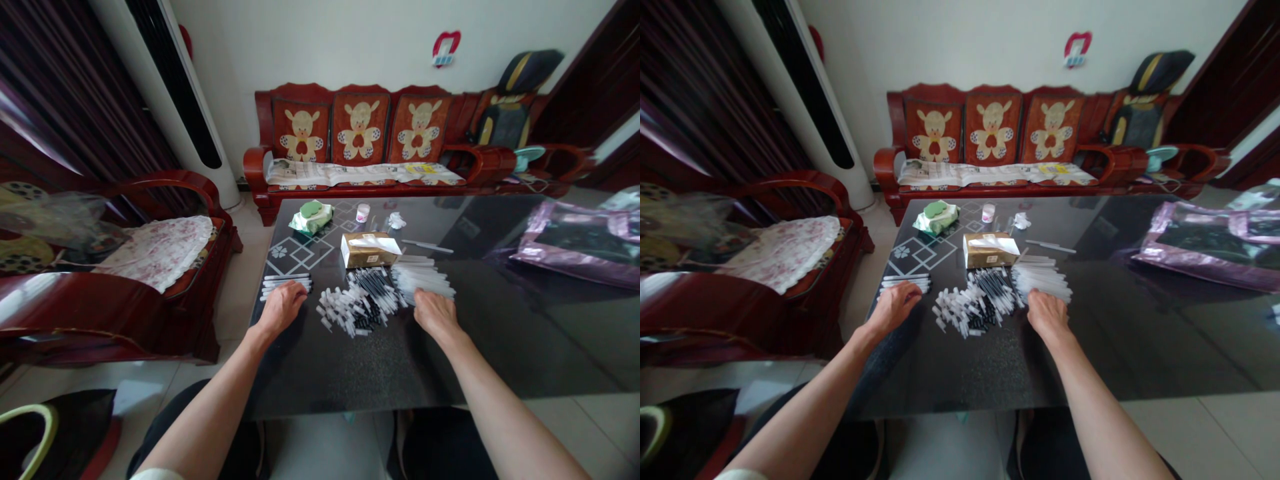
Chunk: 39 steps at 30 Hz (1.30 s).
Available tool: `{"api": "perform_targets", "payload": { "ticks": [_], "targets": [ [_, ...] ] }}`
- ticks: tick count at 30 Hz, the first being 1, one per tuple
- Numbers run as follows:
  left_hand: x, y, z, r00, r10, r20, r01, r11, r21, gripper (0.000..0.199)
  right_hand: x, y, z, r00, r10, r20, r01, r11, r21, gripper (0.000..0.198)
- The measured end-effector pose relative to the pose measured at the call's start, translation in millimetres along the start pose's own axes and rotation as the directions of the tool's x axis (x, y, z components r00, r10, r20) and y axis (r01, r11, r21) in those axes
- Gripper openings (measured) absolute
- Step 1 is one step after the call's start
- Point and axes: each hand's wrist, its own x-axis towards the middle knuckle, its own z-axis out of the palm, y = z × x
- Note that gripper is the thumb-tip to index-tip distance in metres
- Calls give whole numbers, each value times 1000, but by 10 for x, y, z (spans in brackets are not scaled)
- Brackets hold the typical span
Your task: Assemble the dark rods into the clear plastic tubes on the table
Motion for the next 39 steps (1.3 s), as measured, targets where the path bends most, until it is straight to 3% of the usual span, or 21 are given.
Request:
{"api": "perform_targets", "payload": {
  "ticks": [8,11,13,15,17,19,22,25,27,30,32,34,35,37,39],
  "targets": [
    [4,20,16,1000,0,-8,-1,998,-69,9,-45,24,-13,998,-31,49,31,1000,1,26],
    [4,104,23,999,-44,-7,41,960,-278,11,-62,72,-57,999,-33,13,33,999,38,21],
    [-2,208,49,995,-92,40,99,855,-509,16,-81,85,-104,999,-37,-30,42,983,181,15],
    [-20,345,100,984,-129,124,178,677,-714,24,-117,47,-152,997,-73,-38,82,890,447,11],
    [-58,494,175,967,-152,205,254,501,-828,33,-180,-72,-189,989,-145,10,94,692,715,10],
    [-111,633,264,955,-127,267,295,405,-866,41,-272,-274,-210,971,-222,93,31,500,865,12],
    [-196,778,390,937,-57,345,341,368,-865,51,-438,-660,-227,926,-353,133,10,374,927,13],
    [-240,818,464,919,-15,394,368,397,-841,48,-574,-986,-259,904,-419,81,57,306,950,9],
    [-234,790,474,915,-55,399,384,415,-825,50,-602,-1085,-291,886,-459,58,87,288,954,10],
    [-191,704,447,916,-170,363,401,385,-831,52,-497,-994,-316,896,-442,35,140,358,923,18],
    [-159,650,419,913,-219,346,404,344,-848,52,-344,-799,-290,959,-279,-52,199,530,824,19],
    [-138,612,397,907,-241,345,409,311,-858,53,-173,-565,-228,975,-116,-191,211,761,613,17],
    [-133,602,391,905,-245,347,411,302,-860,52,-97,-456,-189,976,-48,-214,153,848,507,18],
    [-132,593,390,906,-241,348,411,301,-860,51,16,-294,-110,980,24,-200,59,916,398,19],
    [-136,596,398,908,-232,350,410,313,-857,50,74,-221,-42,984,29,-176,42,923,383,20]
  ]
}}
